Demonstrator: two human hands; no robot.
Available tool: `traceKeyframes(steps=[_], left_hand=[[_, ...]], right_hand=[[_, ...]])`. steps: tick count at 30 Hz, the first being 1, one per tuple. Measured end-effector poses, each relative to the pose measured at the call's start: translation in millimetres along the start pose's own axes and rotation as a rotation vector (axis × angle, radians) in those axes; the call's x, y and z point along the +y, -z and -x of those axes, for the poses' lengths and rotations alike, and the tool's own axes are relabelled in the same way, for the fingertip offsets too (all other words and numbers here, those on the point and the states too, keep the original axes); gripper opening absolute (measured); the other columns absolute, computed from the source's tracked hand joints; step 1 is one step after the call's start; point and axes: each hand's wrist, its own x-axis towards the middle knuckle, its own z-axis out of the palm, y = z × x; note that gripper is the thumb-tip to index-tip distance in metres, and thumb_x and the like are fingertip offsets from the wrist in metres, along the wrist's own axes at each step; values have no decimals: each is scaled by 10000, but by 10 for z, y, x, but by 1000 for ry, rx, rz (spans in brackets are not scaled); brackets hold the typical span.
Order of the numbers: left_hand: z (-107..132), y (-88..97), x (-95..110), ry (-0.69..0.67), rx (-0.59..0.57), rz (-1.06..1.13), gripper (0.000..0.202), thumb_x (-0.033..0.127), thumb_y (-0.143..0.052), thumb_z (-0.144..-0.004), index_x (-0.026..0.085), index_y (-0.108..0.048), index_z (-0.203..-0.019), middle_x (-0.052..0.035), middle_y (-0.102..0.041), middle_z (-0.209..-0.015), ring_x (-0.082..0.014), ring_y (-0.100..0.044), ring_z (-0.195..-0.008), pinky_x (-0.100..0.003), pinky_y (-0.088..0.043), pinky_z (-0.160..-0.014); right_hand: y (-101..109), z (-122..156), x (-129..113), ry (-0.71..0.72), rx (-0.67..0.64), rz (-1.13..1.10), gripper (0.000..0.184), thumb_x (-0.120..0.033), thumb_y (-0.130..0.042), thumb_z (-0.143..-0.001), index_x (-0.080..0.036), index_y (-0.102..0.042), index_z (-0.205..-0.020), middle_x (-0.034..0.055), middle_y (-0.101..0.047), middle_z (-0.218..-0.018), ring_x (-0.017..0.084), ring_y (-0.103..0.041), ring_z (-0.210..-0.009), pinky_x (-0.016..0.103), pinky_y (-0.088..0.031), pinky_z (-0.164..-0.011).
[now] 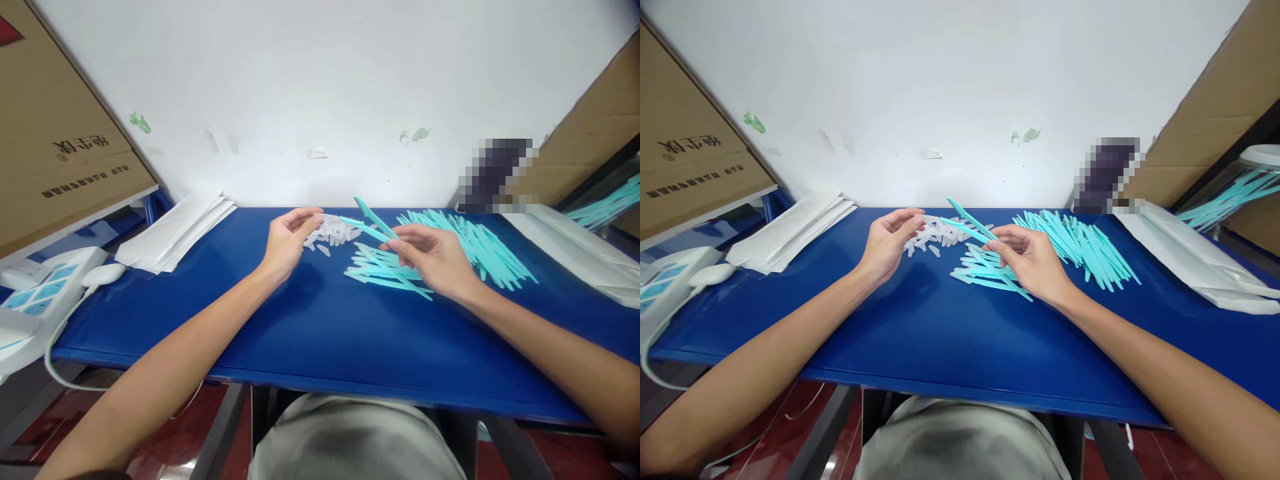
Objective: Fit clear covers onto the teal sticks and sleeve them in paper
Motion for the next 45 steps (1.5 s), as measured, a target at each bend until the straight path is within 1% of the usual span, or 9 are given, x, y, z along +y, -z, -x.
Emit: traceKeyframes(steps=[8,16,20,24,27,29,34,38,45], left_hand=[[17,-5,-1,12,-15,19,399,453,-862,-728,165,-786,-994,-91,-779,-994,-216,-709,-952,-328,-541,-874],[118,-76,-27,-57,-223,-125,338,468,-780,-831,179,-811,-1002,-101,-776,-1038,-240,-696,-955,-354,-540,-839],[80,8,-14,-244,-297,-456,292,440,-681,-931,202,-801,-1050,-95,-751,-1064,-250,-645,-1028,-395,-497,-923],[13,167,27,-452,-444,-989,351,386,-532,-1025,230,-712,-1283,-123,-645,-1294,-312,-515,-1211,-502,-428,-1018],[-22,267,29,-501,-572,-1294,336,336,-512,-1027,260,-710,-1288,-145,-521,-1442,-377,-417,-1314,-573,-392,-1028],[-37,298,11,-477,-613,-1380,322,320,-509,-1027,274,-729,-1257,-155,-477,-1477,-398,-392,-1337,-592,-381,-1029],[-44,275,-26,-450,-623,-1351,281,301,-511,-1028,247,-771,-1119,-158,-511,-1420,-387,-396,-1328,-568,-389,-1017],[-29,229,-18,-405,-633,-1256,203,285,-553,-1007,198,-736,-1021,-137,-565,-1370,-361,-417,-1304,-528,-397,-1007],[5,162,-22,-441,-535,-1136,132,256,-541,-1011,191,-655,-1029,-74,-721,-1081,-284,-537,-1148,-451,-380,-998]], right_hand=[[3,12,20,21,-20,30,386,-550,-757,-802,-194,-743,-950,86,-781,-805,183,-656,-600,287,-498,-482],[6,37,24,46,-59,113,345,-533,-701,-860,-210,-746,-970,75,-781,-834,200,-663,-639,311,-505,-536],[27,21,2,71,-59,174,360,-547,-672,-879,-210,-738,-986,75,-779,-836,205,-671,-652,321,-515,-577],[96,-11,-50,95,-47,228,356,-543,-665,-873,-203,-727,-961,75,-770,-788,214,-675,-645,329,-505,-593],[155,-38,-72,106,-12,245,319,-510,-664,-863,-201,-710,-925,70,-759,-754,216,-675,-639,328,-489,-588],[185,-50,-76,105,-8,263,284,-479,-658,-858,-204,-701,-913,62,-751,-739,219,-679,-648,323,-477,-578],[235,-49,-82,108,-96,396,194,-410,-644,-833,-222,-691,-851,42,-752,-773,231,-691,-719,319,-480,-599],[270,-48,-83,170,-129,628,200,-400,-586,-831,-225,-665,-774,14,-716,-706,181,-596,-556,325,-442,-587],[241,-30,-63,213,-135,719,229,-397,-533,-867,-217,-654,-793,24,-728,-738,183,-623,-572,324,-448,-615]])
